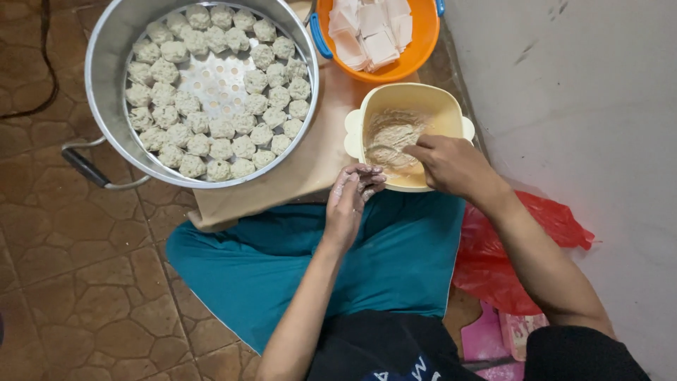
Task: A person portions dough from a bowl using a spoon and places the formed pieces into a large steamer pot while sitting on the floor.
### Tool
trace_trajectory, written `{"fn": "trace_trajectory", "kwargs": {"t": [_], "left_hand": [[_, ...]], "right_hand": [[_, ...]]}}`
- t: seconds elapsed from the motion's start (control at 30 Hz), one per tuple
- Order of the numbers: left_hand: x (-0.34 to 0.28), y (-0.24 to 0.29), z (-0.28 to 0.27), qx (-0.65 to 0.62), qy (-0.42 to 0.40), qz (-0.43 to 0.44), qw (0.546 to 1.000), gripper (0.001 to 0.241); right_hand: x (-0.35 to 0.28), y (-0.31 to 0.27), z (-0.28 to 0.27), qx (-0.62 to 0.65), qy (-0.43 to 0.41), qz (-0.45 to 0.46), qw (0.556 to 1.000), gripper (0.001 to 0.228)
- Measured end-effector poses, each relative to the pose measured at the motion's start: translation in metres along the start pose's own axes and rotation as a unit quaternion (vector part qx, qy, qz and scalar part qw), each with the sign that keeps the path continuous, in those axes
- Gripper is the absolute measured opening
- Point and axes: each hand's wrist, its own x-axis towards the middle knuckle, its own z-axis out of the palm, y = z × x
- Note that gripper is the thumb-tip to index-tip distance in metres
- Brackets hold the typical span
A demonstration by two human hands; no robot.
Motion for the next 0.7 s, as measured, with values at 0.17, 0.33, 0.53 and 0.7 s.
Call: {"fn": "trace_trajectory", "kwargs": {"t": [0.17,0.33,0.53,0.7], "left_hand": [[-0.002,0.002,0.001,-0.01,-0.001,-0.001,1.0,0.024],[-0.001,-0.002,-0.007,-0.019,-0.011,-0.01,1.0,0.025],[0.002,-0.001,-0.001,-0.043,-0.02,-0.004,0.999,0.024],[0.006,-0.007,-0.002,-0.03,-0.021,-0.003,0.999,0.025]], "right_hand": [[-0.001,-0.003,-0.032,0.06,-0.061,0.004,0.996,0.029],[0.0,0.003,-0.048,0.083,-0.082,0.072,0.991,0.034],[-0.015,0.041,-0.007,-0.144,-0.014,0.12,0.982,0.027],[-0.006,0.033,-0.003,-0.216,0.011,0.088,0.972,0.018]]}}
